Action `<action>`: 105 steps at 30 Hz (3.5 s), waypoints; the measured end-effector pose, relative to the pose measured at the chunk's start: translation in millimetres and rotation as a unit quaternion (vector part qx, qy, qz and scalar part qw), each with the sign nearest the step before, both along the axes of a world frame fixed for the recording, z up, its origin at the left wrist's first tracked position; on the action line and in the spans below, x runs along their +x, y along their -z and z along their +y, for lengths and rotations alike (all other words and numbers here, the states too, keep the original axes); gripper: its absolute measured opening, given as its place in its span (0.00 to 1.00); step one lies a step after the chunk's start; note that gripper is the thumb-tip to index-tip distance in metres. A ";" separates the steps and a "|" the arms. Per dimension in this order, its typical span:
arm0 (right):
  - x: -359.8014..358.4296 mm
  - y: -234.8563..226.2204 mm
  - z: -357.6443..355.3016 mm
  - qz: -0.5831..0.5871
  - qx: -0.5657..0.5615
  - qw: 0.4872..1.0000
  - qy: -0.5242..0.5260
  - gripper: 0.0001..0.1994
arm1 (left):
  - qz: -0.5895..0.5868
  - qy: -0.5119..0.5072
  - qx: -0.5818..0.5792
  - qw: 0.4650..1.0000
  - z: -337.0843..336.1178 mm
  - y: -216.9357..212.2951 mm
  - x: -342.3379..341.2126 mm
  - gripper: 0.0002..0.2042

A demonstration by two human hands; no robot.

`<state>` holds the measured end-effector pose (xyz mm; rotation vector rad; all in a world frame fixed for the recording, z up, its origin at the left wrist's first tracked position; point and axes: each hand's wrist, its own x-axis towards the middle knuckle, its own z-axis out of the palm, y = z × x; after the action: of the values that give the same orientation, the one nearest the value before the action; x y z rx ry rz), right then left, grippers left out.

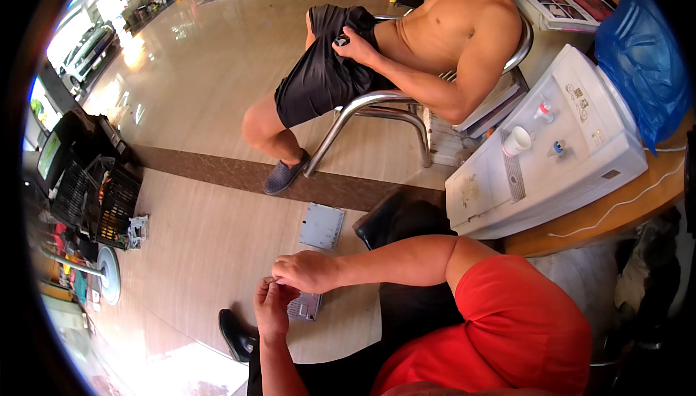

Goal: The person disassembles a car stereo unit by removing screws with a screwdriver and prying off the metal casing.

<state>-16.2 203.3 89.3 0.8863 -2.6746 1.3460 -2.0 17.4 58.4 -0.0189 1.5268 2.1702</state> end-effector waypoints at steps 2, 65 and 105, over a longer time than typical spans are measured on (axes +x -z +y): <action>0.3 2.1 -0.6 0.006 -0.005 1.000 0.002 0.07 | -0.009 -0.006 -0.007 1.000 0.7 -3.1 0.9 0.12; -3.5 11.9 6.9 0.063 -0.006 0.998 0.009 0.05 | 0.029 -0.006 -0.041 0.999 15.6 11.1 -3.4 0.12; 90.5 249.0 -104.2 -0.099 0.188 0.977 -0.034 0.06 | 0.108 -0.274 -0.024 0.955 -133.3 -62.6 -31.2 0.16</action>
<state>74.3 99.1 -159.7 0.9210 -3.1485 1.0008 -33.2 -115.9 121.0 -0.2578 1.8669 2.6304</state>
